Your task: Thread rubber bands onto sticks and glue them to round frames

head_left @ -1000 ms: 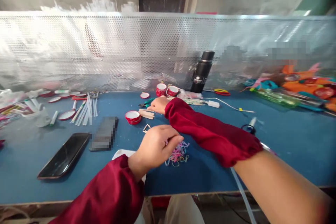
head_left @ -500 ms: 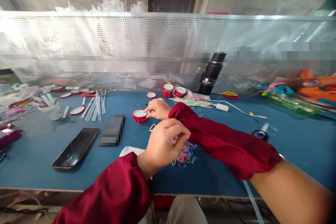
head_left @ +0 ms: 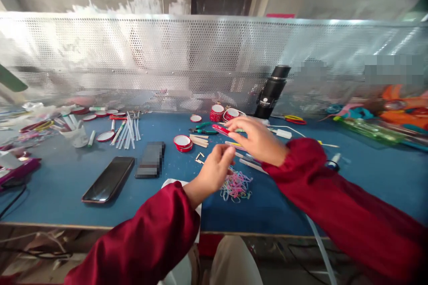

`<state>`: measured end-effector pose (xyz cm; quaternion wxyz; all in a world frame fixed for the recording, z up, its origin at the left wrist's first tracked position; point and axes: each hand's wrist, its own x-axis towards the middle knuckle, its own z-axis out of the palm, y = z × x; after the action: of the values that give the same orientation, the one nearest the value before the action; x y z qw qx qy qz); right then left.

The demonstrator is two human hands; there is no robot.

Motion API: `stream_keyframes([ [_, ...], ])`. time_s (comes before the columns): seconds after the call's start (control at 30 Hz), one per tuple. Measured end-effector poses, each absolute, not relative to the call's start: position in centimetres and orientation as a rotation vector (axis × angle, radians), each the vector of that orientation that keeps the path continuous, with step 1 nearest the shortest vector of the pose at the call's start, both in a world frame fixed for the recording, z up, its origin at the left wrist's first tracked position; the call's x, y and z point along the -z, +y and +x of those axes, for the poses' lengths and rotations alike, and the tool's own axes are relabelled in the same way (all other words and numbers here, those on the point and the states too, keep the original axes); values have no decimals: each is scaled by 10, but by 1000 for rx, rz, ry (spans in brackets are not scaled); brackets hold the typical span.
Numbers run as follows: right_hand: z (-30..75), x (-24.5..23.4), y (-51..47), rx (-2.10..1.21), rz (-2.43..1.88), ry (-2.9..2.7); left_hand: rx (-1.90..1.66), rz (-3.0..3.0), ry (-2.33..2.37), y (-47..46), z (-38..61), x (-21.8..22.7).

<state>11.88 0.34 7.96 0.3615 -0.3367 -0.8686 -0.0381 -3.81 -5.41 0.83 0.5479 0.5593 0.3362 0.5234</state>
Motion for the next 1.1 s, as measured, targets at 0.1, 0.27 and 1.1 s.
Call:
stream_keyframes([
  [0.1,126,-65,-47,259,-921,-2209,-1159,895,539,-52,-39,-11],
  [0.27,111,-47,-91,279,-936,-2323,-1045,824,409,-51,-47,-12],
  [1.1,70,32,-104,358,-1101,-1567,-849,1109,435,-22,-62,-1],
])
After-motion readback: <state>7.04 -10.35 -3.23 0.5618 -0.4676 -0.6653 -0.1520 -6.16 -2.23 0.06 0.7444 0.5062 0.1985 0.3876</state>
